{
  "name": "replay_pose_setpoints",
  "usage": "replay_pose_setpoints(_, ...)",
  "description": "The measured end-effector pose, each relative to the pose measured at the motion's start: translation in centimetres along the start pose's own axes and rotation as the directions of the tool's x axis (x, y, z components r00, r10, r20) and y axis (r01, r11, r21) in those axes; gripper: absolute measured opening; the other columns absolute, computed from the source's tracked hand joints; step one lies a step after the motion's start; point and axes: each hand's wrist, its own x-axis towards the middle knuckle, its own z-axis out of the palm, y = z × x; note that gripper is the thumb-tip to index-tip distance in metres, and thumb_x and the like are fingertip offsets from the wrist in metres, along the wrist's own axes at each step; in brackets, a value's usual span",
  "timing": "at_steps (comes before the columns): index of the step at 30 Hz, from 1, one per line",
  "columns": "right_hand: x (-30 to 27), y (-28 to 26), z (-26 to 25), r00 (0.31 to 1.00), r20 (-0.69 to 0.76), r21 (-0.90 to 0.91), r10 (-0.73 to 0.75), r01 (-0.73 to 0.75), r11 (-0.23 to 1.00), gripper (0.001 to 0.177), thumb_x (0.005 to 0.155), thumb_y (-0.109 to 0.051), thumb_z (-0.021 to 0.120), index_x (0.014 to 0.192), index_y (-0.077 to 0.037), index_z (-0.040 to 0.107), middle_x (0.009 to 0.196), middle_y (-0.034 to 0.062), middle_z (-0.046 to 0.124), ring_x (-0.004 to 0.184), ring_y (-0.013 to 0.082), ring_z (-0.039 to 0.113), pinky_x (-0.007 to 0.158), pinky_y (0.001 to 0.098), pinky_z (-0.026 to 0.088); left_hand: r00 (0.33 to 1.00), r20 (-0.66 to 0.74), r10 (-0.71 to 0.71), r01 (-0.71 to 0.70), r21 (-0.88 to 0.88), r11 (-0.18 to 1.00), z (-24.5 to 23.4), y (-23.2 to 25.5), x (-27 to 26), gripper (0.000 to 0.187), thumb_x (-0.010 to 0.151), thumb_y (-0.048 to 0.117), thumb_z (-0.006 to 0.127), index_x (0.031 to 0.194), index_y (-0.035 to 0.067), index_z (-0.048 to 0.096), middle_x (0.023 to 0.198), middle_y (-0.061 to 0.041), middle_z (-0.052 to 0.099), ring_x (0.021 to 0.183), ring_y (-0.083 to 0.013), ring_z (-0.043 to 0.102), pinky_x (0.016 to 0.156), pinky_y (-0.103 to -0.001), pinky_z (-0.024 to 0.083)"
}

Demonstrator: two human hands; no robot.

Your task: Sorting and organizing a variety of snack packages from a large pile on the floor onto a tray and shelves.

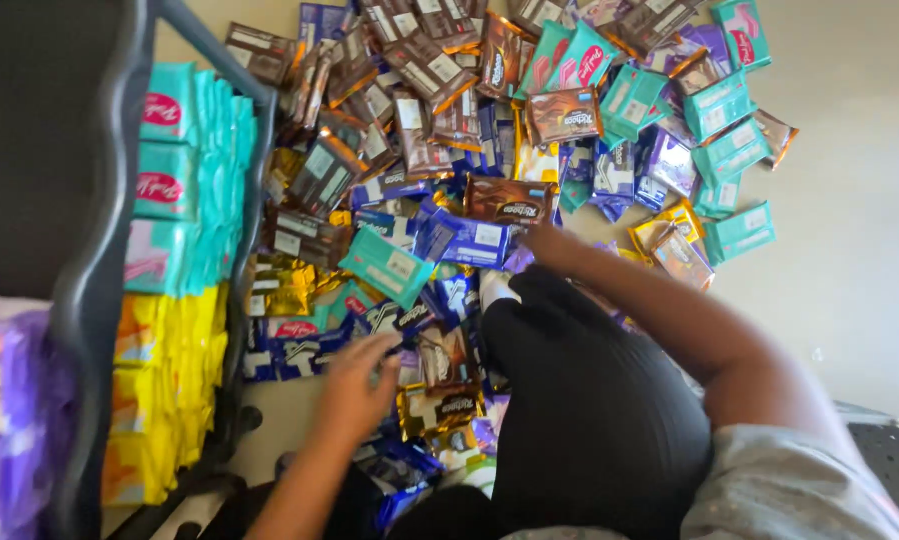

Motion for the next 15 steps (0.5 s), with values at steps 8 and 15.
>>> replay_pose_setpoints(8,-0.6,4.0,8.1,0.893,-0.356,-0.575,-0.276,0.024,0.818,0.037,0.086,-0.024,0.058,0.121,-0.019,0.068,0.142,0.0075,0.055,0.143,0.0303,0.042,0.100,0.0568,0.051,0.960,0.242,-0.142,0.217,-0.322,0.922,17.2,-3.2,3.8,0.037,0.093,0.025,0.069,0.126,0.008,0.070,0.122,-0.019,0.072,0.114,-0.0379,0.068,0.098,-0.043,0.053)
replay_pose_setpoints(15,-1.0,-1.3,-2.4,0.997,-0.008,-0.583,-0.079,0.060,0.810,0.025,0.096,-0.027,0.057,0.117,-0.024,0.071,0.141,0.0139,0.059,0.132,0.0296,0.056,0.098,0.0527,0.053,0.898,0.280,-0.340,0.418,-0.303,0.856,17.4,-1.3,5.0,0.044,0.091,0.031,0.071,0.129,0.010,0.069,0.125,-0.018,0.071,0.117,-0.0370,0.068,0.101,-0.042,0.052)
